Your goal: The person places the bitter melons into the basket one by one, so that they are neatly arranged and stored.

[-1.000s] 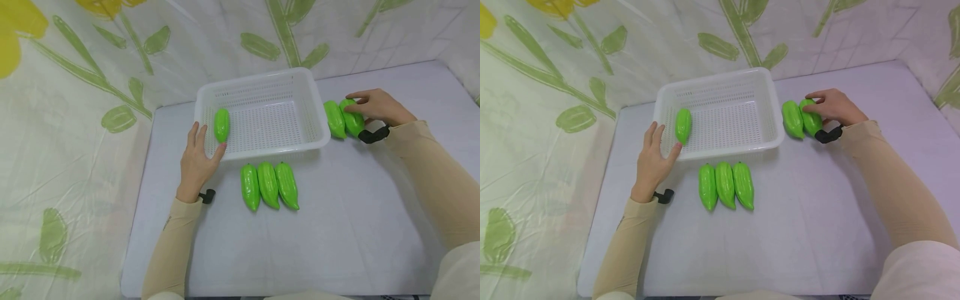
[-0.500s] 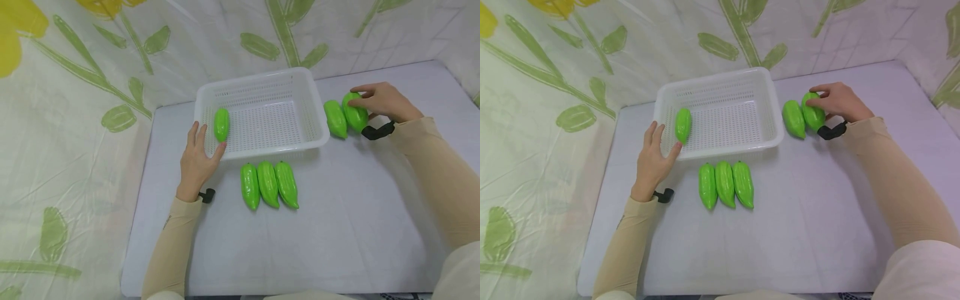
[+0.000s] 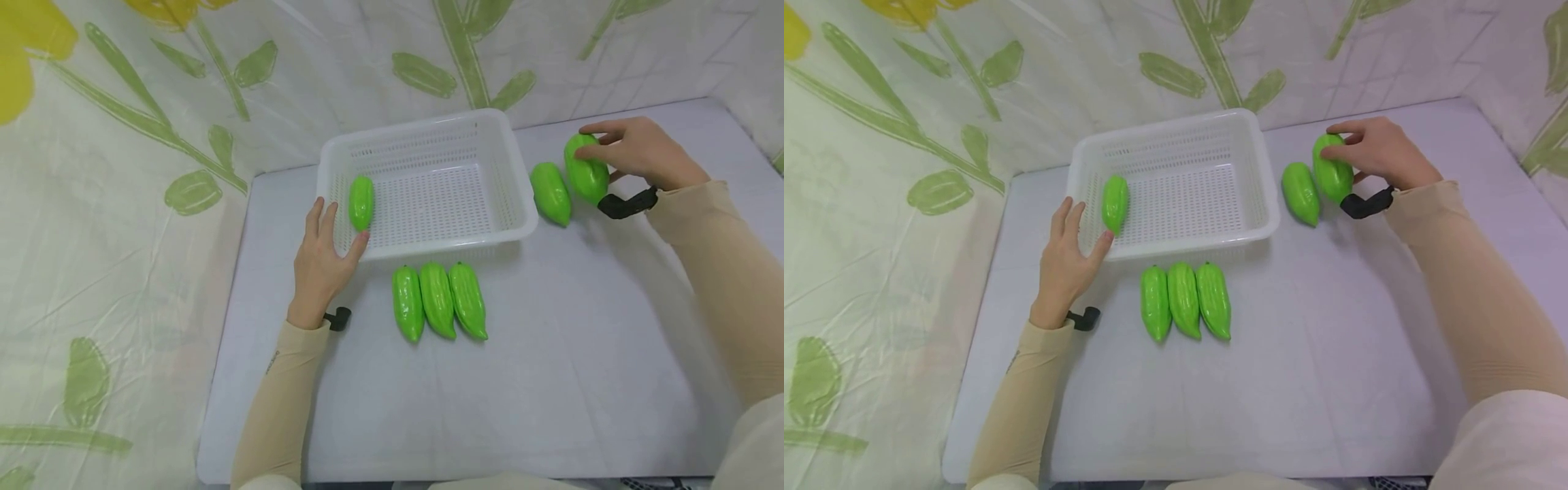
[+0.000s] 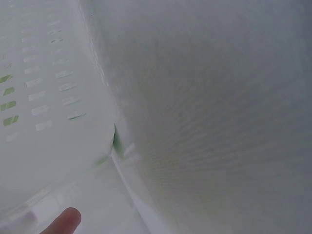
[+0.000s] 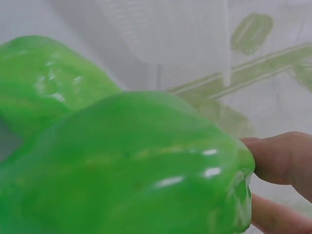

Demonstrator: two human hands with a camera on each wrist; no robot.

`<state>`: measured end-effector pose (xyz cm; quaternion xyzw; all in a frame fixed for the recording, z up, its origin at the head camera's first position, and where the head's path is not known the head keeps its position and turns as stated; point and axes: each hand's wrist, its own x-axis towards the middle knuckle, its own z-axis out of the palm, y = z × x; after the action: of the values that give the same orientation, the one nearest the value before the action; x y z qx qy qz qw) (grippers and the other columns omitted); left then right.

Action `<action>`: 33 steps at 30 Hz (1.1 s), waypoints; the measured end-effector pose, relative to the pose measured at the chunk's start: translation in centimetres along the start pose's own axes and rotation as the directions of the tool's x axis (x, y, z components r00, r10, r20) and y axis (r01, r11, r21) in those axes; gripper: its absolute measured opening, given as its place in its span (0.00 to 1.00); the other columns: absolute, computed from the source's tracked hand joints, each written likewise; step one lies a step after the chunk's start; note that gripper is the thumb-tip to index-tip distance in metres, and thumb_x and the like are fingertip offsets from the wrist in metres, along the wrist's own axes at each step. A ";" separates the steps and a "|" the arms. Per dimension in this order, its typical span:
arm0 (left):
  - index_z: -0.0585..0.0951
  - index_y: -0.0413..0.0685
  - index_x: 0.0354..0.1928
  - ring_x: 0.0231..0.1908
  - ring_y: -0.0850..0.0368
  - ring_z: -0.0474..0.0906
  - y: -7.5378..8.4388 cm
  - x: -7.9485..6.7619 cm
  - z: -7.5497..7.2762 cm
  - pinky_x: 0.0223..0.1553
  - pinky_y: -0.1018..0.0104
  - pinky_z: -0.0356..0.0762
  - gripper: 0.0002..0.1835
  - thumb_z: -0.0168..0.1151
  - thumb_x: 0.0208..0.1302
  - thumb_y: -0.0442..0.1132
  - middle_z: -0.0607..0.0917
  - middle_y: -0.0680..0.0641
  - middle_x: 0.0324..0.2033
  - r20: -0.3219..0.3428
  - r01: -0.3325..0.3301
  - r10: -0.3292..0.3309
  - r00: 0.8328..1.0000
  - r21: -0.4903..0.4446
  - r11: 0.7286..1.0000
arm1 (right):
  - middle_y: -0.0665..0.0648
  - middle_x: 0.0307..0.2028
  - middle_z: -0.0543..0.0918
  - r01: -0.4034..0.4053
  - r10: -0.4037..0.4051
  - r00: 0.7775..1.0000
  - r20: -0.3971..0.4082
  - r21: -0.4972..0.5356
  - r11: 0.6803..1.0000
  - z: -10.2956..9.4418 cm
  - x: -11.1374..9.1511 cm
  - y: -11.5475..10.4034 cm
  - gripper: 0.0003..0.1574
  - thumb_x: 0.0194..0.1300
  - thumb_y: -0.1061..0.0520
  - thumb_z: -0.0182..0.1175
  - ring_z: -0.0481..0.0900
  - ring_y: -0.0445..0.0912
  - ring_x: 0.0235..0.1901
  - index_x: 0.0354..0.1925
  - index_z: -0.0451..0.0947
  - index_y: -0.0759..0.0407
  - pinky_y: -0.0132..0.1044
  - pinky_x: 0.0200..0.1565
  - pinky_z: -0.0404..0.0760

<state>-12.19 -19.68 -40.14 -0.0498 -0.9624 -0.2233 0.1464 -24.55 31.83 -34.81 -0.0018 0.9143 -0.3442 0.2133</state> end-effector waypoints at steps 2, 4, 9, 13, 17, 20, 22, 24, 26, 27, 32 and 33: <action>0.66 0.43 0.77 0.56 0.32 0.82 0.0 0.0 0.0 0.40 0.41 0.84 0.46 0.53 0.69 0.68 0.60 0.39 0.80 -0.002 -0.002 0.002 1.000 -0.002 1.000 | 0.73 0.77 0.62 0.003 -0.003 1.000 -0.012 0.010 1.000 -0.2 -0.4 -0.5 0.52 0.72 0.31 0.58 0.90 0.49 0.33 0.83 0.54 0.47 0.55 0.58 0.78; 0.67 0.43 0.77 0.54 0.33 0.83 0.0 0.0 0.0 0.38 0.42 0.84 0.46 0.53 0.69 0.69 0.60 0.39 0.79 -0.007 -0.006 0.006 1.000 -0.002 1.000 | 0.72 0.77 0.61 0.008 -0.008 1.000 -0.023 0.006 1.000 -0.5 -0.8 -1.0 0.52 0.72 0.30 0.58 0.90 0.50 0.32 0.83 0.54 0.44 0.66 0.64 0.68; 0.67 0.42 0.77 0.54 0.32 0.83 -0.1 0.0 0.1 0.39 0.42 0.84 0.46 0.53 0.69 0.68 0.61 0.39 0.79 -0.011 -0.009 0.009 1.000 -0.009 1.000 | 0.70 0.77 0.62 0.017 -0.018 0.998 -0.054 -0.006 1.000 -1.2 -1.4 -2.1 0.50 0.71 0.29 0.59 0.90 0.49 0.31 0.82 0.55 0.38 0.72 0.63 0.60; 0.67 0.42 0.77 0.54 0.33 0.83 0.0 0.1 0.1 0.39 0.42 0.84 0.45 0.55 0.69 0.68 0.60 0.39 0.79 -0.004 -0.001 0.001 1.000 -0.014 1.000 | 0.70 0.77 0.62 0.034 -0.033 0.997 -0.067 0.010 0.999 -1.4 -1.8 -3.2 0.49 0.72 0.31 0.59 0.90 0.48 0.30 0.82 0.56 0.39 0.69 0.63 0.61; 0.67 0.43 0.77 0.53 0.33 0.83 0.1 0.0 0.0 0.37 0.43 0.84 0.45 0.56 0.69 0.67 0.60 0.39 0.80 0.000 0.003 -0.003 1.000 -0.015 1.000 | 0.68 0.78 0.63 0.034 -0.034 0.997 -0.062 -0.001 0.999 -1.3 -1.8 -4.2 0.48 0.72 0.31 0.58 0.90 0.47 0.30 0.82 0.55 0.39 0.65 0.61 0.64; 0.67 0.43 0.77 0.52 0.33 0.83 0.1 0.0 0.0 0.37 0.43 0.83 0.45 0.55 0.69 0.68 0.60 0.40 0.80 0.003 0.006 -0.006 1.000 -0.013 1.000 | 0.67 0.78 0.63 0.036 -0.037 0.998 -0.058 -0.015 0.999 -1.2 -1.6 -4.9 0.48 0.72 0.30 0.58 0.90 0.46 0.31 0.82 0.56 0.38 0.56 0.56 0.68; 0.67 0.43 0.77 0.51 0.33 0.84 0.1 0.0 0.0 0.37 0.43 0.83 0.45 0.54 0.69 0.68 0.60 0.40 0.80 0.004 0.008 -0.008 1.000 -0.010 1.000 | 0.67 0.77 0.64 0.047 -0.048 0.997 -0.059 -0.013 0.999 -1.0 -1.4 -5.5 0.48 0.72 0.30 0.58 0.90 0.45 0.31 0.82 0.57 0.39 0.52 0.53 0.72; 0.67 0.44 0.77 0.50 0.33 0.84 0.1 -0.1 0.0 0.37 0.43 0.83 0.45 0.54 0.69 0.68 0.60 0.40 0.79 0.001 0.006 -0.006 1.000 -0.007 1.000 | 0.67 0.77 0.64 0.055 -0.055 0.997 -0.059 -0.001 0.998 -0.9 -1.3 -6.1 0.48 0.72 0.30 0.58 0.90 0.45 0.32 0.81 0.58 0.40 0.51 0.53 0.75; 0.67 0.44 0.77 0.50 0.33 0.84 0.1 -0.1 0.0 0.36 0.43 0.83 0.45 0.54 0.69 0.68 0.60 0.39 0.79 -0.001 0.005 -0.005 1.000 -0.007 1.000 | 0.66 0.77 0.64 0.059 -0.058 0.997 -0.056 0.007 0.998 -0.8 -1.2 -6.8 0.47 0.71 0.30 0.58 0.90 0.45 0.32 0.81 0.58 0.39 0.54 0.53 0.76; 0.67 0.43 0.77 0.51 0.33 0.84 0.1 -0.1 0.0 0.37 0.43 0.83 0.45 0.54 0.69 0.68 0.60 0.39 0.79 -0.001 0.005 -0.005 1.000 -0.007 1.000 | 0.65 0.77 0.64 0.060 -0.059 0.997 -0.055 0.008 0.998 -0.7 -1.1 -7.2 0.47 0.71 0.29 0.58 0.90 0.45 0.32 0.81 0.59 0.38 0.56 0.54 0.74; 0.67 0.43 0.77 0.51 0.32 0.83 0.2 -0.1 0.0 0.38 0.42 0.83 0.45 0.54 0.69 0.67 0.60 0.39 0.80 0.005 0.006 -0.006 1.000 -0.009 1.000 | 0.65 0.74 0.70 0.068 -0.065 0.996 -0.055 0.053 0.996 -0.3 -0.5 -9.1 0.47 0.70 0.30 0.60 0.88 0.42 0.35 0.80 0.61 0.40 0.40 0.45 0.83; 0.67 0.43 0.77 0.51 0.32 0.83 0.2 -0.1 0.0 0.37 0.42 0.83 0.45 0.54 0.69 0.67 0.60 0.39 0.80 0.006 0.007 -0.007 1.000 -0.010 1.000 | 0.66 0.73 0.71 0.073 -0.069 0.996 -0.056 0.070 0.995 -0.2 -0.3 -9.5 0.47 0.70 0.30 0.60 0.88 0.42 0.36 0.80 0.62 0.41 0.36 0.43 0.85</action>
<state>-12.08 -19.46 -40.04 -0.0479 -0.9619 -0.2285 0.1424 -25.67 24.73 -28.56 -0.0175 0.9060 -0.3844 0.1763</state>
